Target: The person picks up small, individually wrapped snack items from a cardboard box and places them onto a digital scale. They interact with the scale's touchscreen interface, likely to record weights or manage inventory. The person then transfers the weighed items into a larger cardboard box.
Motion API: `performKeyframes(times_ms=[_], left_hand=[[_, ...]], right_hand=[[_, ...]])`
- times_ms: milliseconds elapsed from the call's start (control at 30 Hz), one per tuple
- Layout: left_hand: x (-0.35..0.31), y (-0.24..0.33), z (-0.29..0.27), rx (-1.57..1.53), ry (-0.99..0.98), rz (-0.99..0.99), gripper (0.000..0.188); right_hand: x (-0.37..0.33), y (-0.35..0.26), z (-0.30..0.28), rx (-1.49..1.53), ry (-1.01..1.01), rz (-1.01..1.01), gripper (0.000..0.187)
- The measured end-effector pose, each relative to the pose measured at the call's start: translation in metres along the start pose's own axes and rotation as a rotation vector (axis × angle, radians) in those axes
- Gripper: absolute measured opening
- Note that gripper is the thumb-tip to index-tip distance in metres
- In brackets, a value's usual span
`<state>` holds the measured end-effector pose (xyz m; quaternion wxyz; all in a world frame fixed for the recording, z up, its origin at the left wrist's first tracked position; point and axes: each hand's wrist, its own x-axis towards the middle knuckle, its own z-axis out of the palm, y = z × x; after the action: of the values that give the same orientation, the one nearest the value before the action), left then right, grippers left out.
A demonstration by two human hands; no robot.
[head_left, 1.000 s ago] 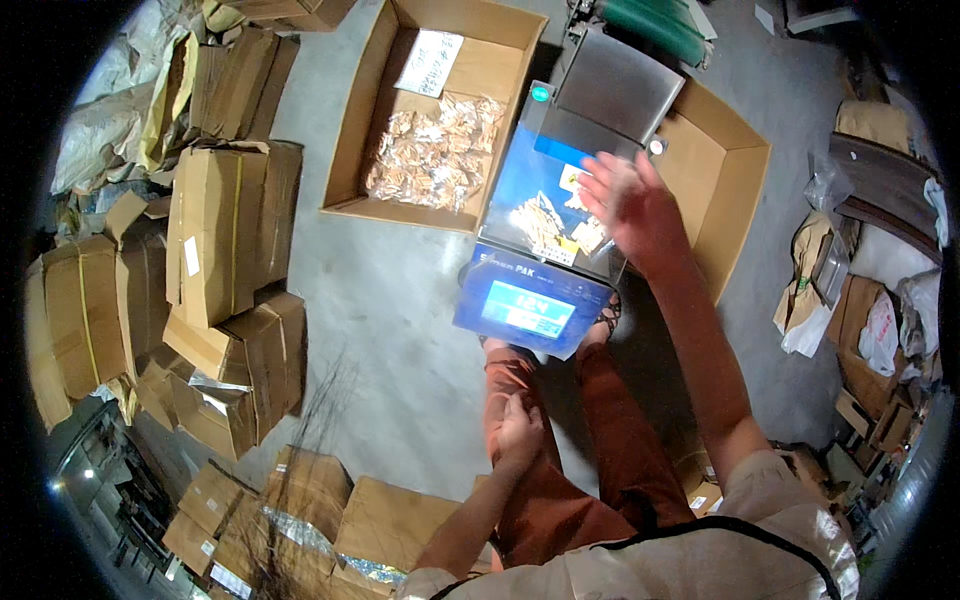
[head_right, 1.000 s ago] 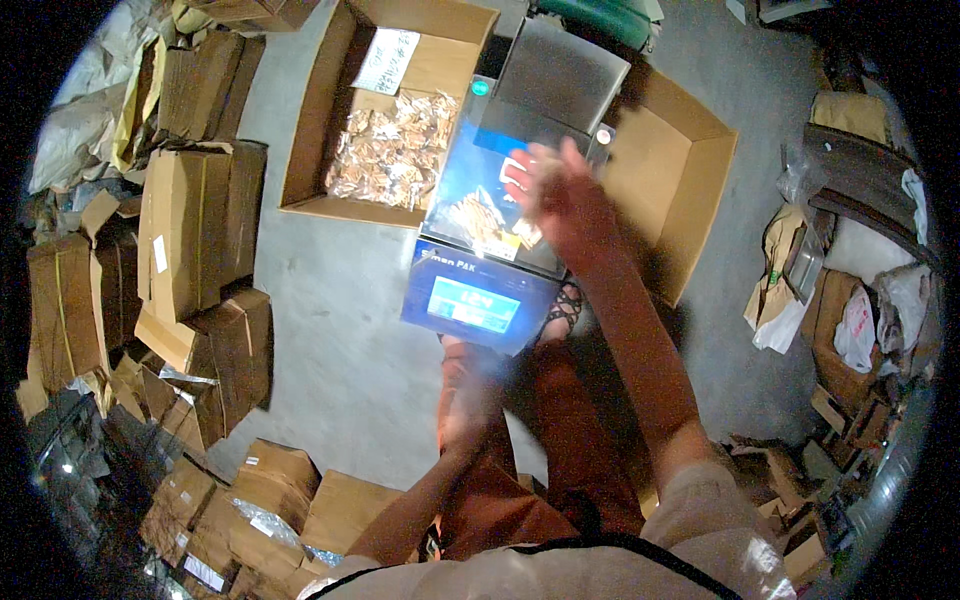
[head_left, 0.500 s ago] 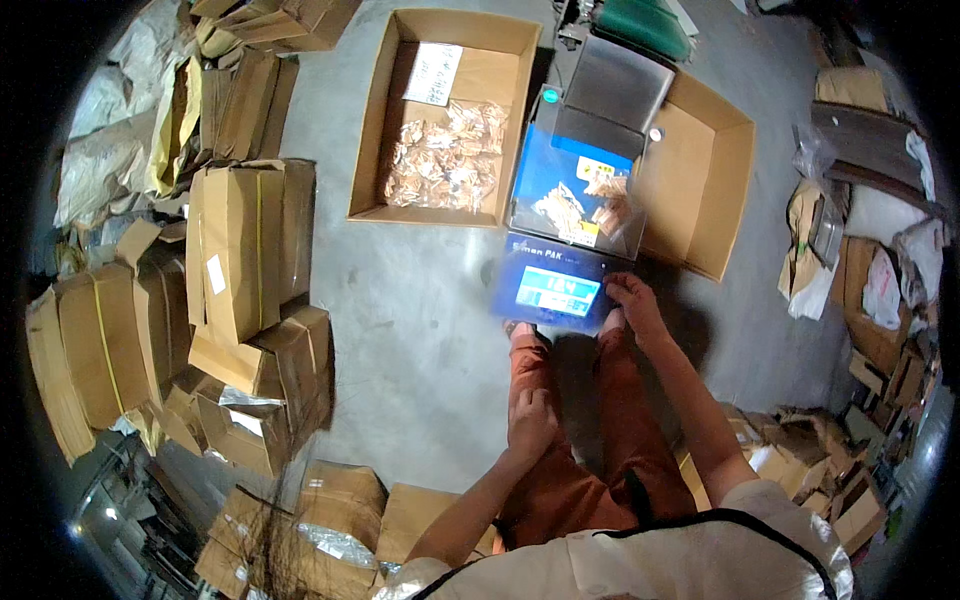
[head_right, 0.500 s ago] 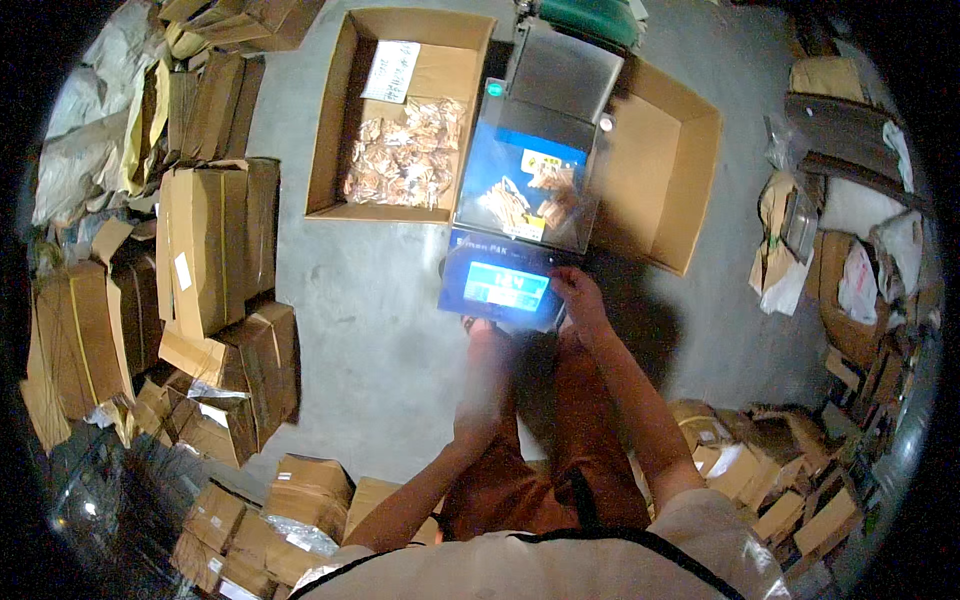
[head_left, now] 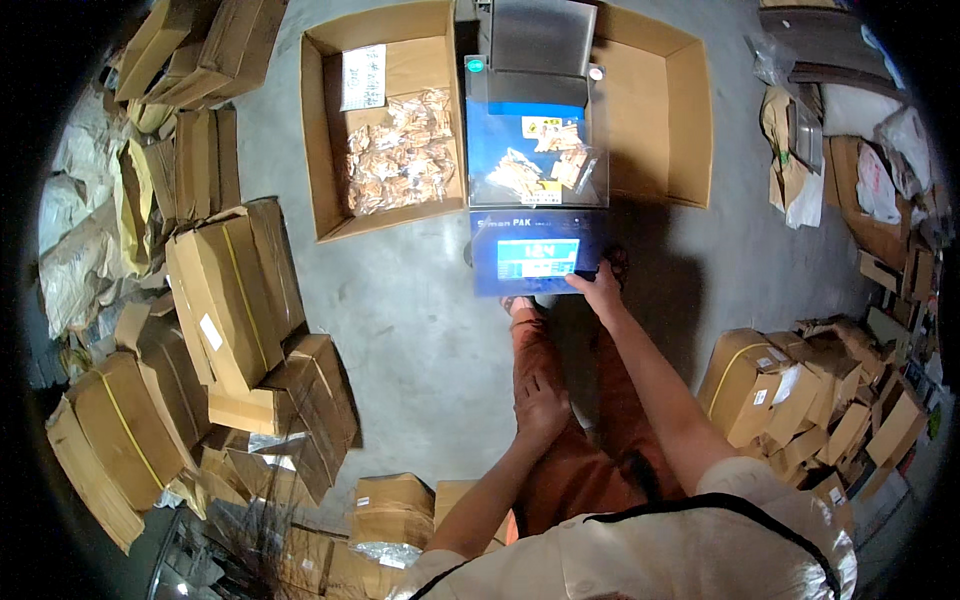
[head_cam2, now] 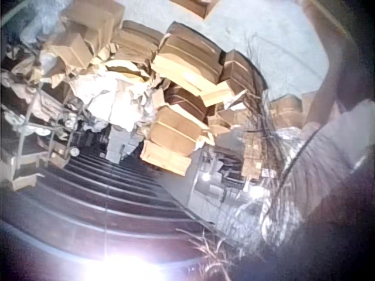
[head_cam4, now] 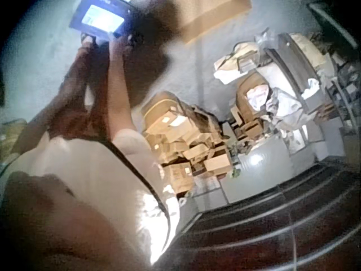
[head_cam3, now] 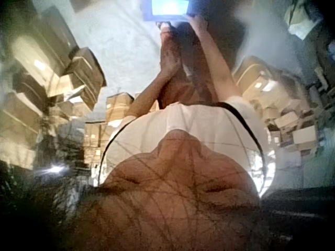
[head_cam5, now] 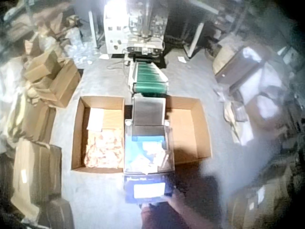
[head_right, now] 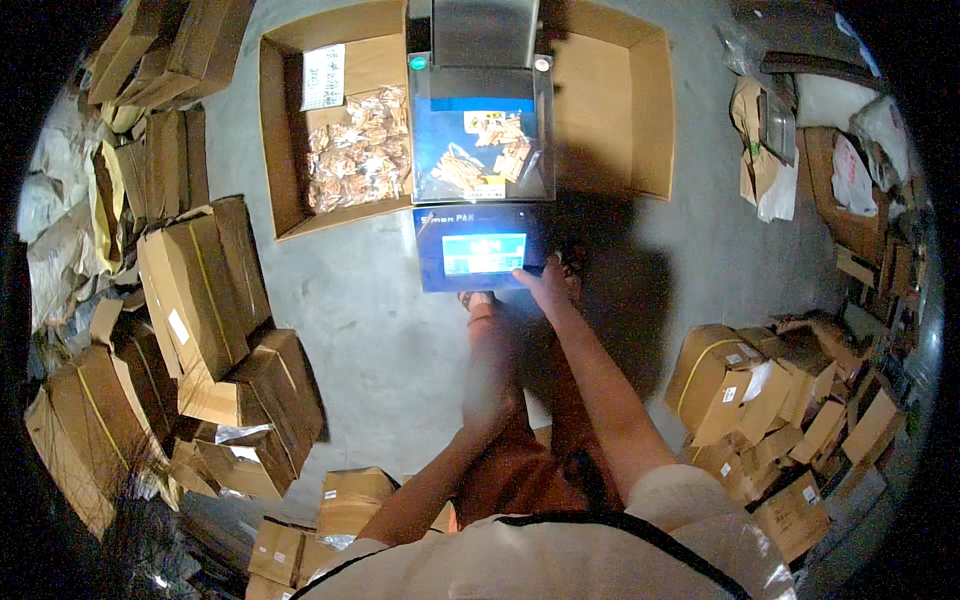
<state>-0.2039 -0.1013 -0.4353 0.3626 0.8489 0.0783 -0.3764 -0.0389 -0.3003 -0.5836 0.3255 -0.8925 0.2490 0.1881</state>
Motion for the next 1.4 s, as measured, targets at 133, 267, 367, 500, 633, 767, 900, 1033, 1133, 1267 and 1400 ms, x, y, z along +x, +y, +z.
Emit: performKeyframes(times_ms=[133,267,367,500,633,767,900,1033,1133,1267,1400], left_hand=[[-0.008,-0.002,-0.014,0.069,-0.125,-0.088,0.075],[-0.004,0.009,-0.016,0.045,-0.121,-0.115,0.074],[0.0,0.004,-0.013,0.021,-0.02,-0.018,0.074],[0.006,0.003,-0.01,0.011,0.008,0.048,0.074],[0.005,0.015,-0.019,0.003,-0.022,-0.021,0.073],[0.006,0.005,-0.008,0.042,-0.019,-0.024,0.071],[0.003,0.0,0.0,0.1,-0.039,-0.03,0.069],[0.004,0.012,-0.009,0.131,-0.087,-0.091,0.067],[0.005,0.035,-0.026,0.131,-0.127,-0.148,0.065],[0.006,-0.004,0.007,0.103,-0.021,-0.004,0.064],[0.006,-0.013,0.016,0.124,-0.013,-0.002,0.064]], right_hand=[[-0.021,-0.026,0.004,-0.092,0.019,0.061,0.066],[-0.015,-0.027,-0.001,-0.214,0.047,0.122,0.067],[-0.015,-0.034,0.0,-0.224,0.032,0.138,0.066],[-0.015,-0.033,0.001,-0.251,0.051,0.162,0.066],[-0.011,-0.036,0.0,-0.234,0.048,0.209,0.068],[-0.015,-0.05,-0.007,-0.178,0.005,0.217,0.069],[-0.018,-0.056,-0.014,-0.145,-0.003,0.22,0.069],[-0.018,-0.063,-0.021,-0.106,-0.025,0.254,0.068],[-0.018,-0.061,-0.03,-0.117,-0.038,0.279,0.068],[-0.026,-0.091,-0.044,0.101,-0.132,0.274,0.07],[-0.031,-0.106,-0.048,0.091,-0.171,0.286,0.076]])
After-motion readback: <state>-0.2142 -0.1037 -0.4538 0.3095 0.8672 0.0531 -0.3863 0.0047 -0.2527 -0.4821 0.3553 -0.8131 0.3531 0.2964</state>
